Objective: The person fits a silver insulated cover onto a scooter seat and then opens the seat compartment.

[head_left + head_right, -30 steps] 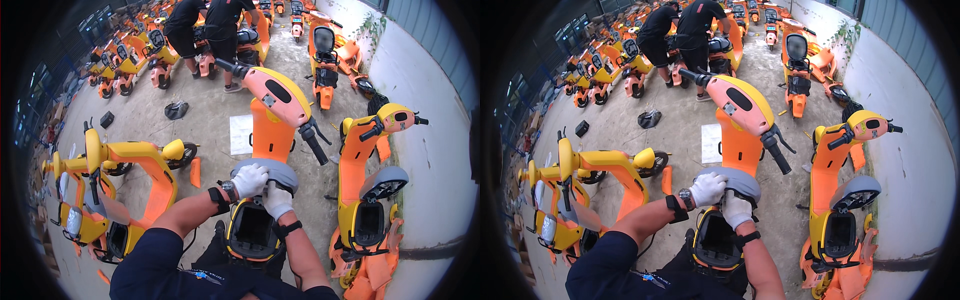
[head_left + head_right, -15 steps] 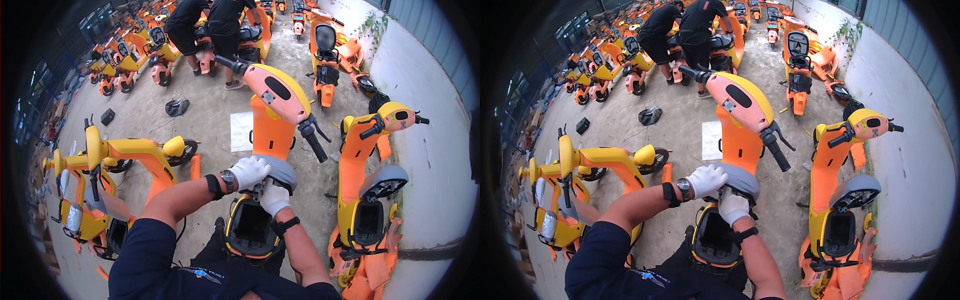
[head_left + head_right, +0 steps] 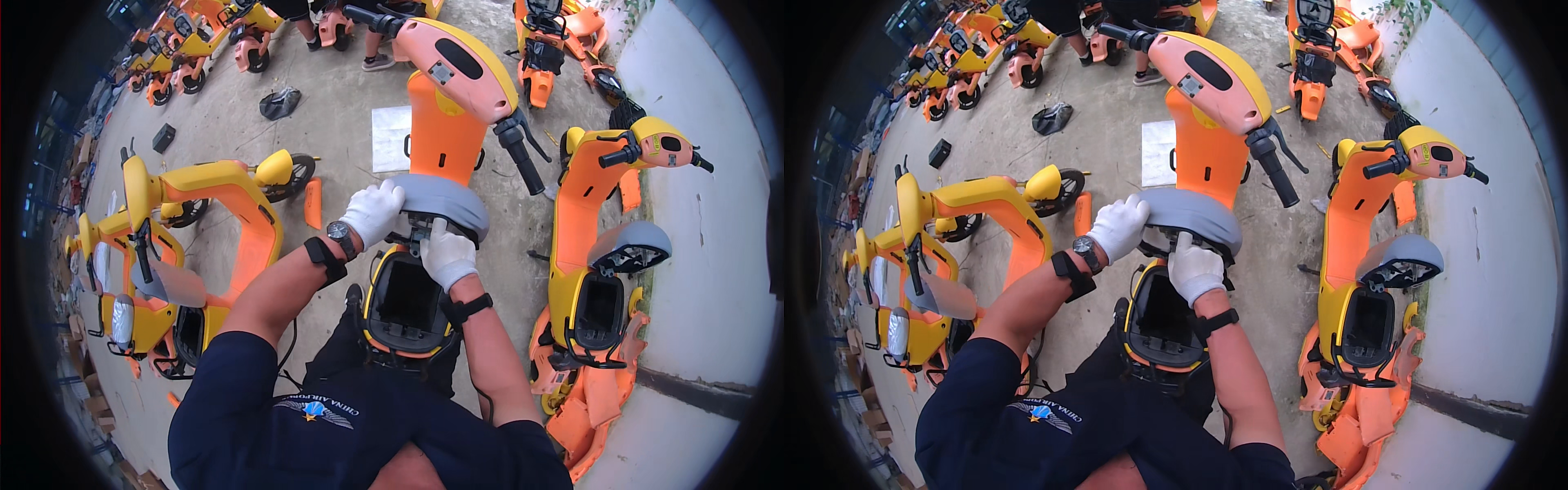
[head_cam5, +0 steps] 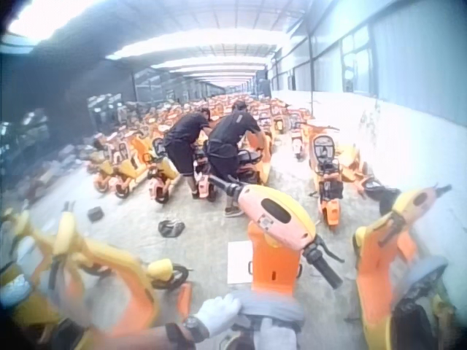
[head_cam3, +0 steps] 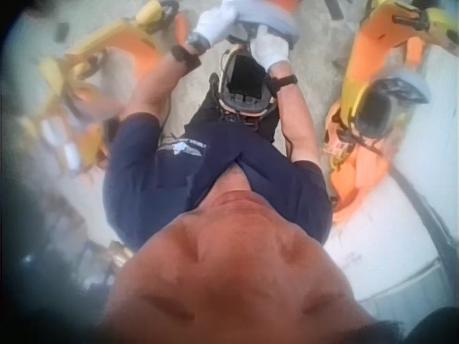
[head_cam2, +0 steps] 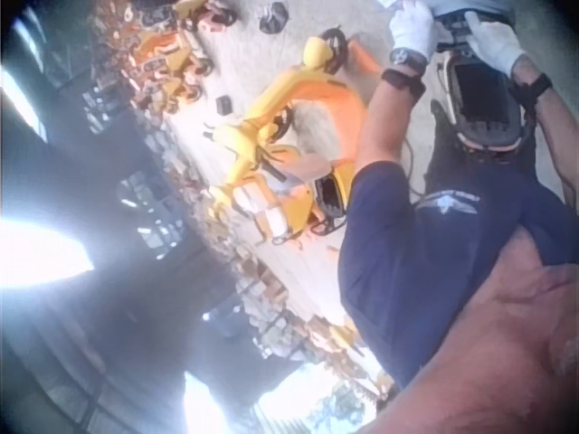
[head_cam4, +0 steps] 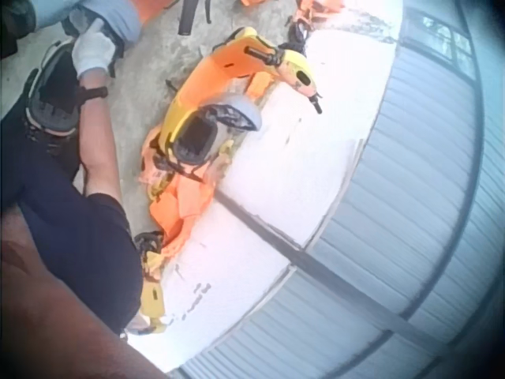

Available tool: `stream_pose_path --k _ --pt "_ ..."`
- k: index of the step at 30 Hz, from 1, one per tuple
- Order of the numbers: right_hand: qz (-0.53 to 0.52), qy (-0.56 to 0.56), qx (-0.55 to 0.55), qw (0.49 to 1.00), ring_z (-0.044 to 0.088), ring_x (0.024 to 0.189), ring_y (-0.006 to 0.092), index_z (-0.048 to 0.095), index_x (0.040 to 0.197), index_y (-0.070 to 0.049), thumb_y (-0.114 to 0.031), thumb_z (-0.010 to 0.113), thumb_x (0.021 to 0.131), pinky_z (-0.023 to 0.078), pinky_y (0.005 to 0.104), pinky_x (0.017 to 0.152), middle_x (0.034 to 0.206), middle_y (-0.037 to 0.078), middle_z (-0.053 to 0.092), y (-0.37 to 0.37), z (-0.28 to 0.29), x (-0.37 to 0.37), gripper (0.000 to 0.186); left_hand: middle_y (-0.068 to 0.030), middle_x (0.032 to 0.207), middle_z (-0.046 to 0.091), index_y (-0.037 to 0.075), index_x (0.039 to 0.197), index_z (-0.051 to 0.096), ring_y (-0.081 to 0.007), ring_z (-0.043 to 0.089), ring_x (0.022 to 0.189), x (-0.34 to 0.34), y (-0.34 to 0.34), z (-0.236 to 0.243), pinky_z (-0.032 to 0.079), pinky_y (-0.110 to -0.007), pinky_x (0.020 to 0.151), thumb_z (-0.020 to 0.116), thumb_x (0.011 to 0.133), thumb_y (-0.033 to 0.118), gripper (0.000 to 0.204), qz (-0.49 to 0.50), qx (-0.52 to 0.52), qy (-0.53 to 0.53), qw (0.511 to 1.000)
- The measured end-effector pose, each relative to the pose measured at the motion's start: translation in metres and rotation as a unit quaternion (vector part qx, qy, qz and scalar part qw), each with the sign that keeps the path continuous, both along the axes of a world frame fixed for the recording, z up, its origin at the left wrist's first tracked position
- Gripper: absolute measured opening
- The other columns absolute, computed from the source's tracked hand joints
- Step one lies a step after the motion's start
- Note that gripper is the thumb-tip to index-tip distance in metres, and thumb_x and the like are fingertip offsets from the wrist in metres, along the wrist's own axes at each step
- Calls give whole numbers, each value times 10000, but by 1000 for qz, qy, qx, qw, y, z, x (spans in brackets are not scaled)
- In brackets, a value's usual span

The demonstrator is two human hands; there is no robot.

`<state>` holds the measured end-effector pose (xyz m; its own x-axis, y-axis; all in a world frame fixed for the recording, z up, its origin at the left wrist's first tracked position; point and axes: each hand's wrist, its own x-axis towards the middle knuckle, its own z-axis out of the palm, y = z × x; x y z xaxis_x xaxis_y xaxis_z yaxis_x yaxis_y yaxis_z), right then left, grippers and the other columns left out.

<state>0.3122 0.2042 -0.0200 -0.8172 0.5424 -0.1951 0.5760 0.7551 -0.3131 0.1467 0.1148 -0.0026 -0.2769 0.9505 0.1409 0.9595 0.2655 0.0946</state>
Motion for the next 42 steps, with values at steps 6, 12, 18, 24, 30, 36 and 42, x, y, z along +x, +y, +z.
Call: stream_pose_path --k 6,12,18,24,30,36,42 --pt "32 7 -6 999 679 661 369 447 1031 15 -340 617 850 539 468 629 710 193 675 1 3 -3 433 -130 819 552 61 791 547 -330 610 716 13 -1 -25 521 -442 587 632 691 129 148 41 120 -15 992" --pt "73 24 45 996 672 616 356 467 972 17 -349 624 844 538 459 583 674 185 664 -2 -7 -16 418 -123 808 549 60 749 525 -315 598 686 16 2 -30 499 -438 579 607 670 95 119 56 149 -26 987" --pt "127 21 17 992 685 637 358 443 1070 20 -217 512 879 548 471 598 714 192 680 -11 1 -40 312 -129 767 556 63 742 540 -324 613 663 9 2 -19 502 -443 570 628 701 135 120 47 183 -56 980" --pt "136 -67 -1 988 685 673 368 427 1113 10 -272 535 894 544 486 623 757 216 680 -5 -4 -45 373 -125 819 577 58 774 572 -323 632 714 -4 0 -26 520 -441 603 635 710 159 135 -12 121 -79 989" --pt "171 -29 -33 984 661 693 398 405 1224 -46 -264 518 880 514 519 631 806 215 678 21 -1 -29 423 -122 819 625 61 776 620 -322 652 698 -23 14 1 522 -427 597 620 694 173 139 -114 -3 -69 991" --pt "233 20 -53 971 649 697 408 439 1235 -105 -187 521 865 513 516 624 808 202 670 32 -4 -20 388 -102 756 633 93 723 633 -337 641 697 -21 12 9 516 -453 625 611 667 177 104 -54 3 -113 992" --pt "228 -55 -60 970 663 915 379 466 1279 -134 -220 496 914 526 491 773 1073 215 650 18 8 -26 376 -103 725 628 94 701 627 -339 639 677 -14 3 5 516 -447 610 609 660 164 83 -80 7 -110 991"
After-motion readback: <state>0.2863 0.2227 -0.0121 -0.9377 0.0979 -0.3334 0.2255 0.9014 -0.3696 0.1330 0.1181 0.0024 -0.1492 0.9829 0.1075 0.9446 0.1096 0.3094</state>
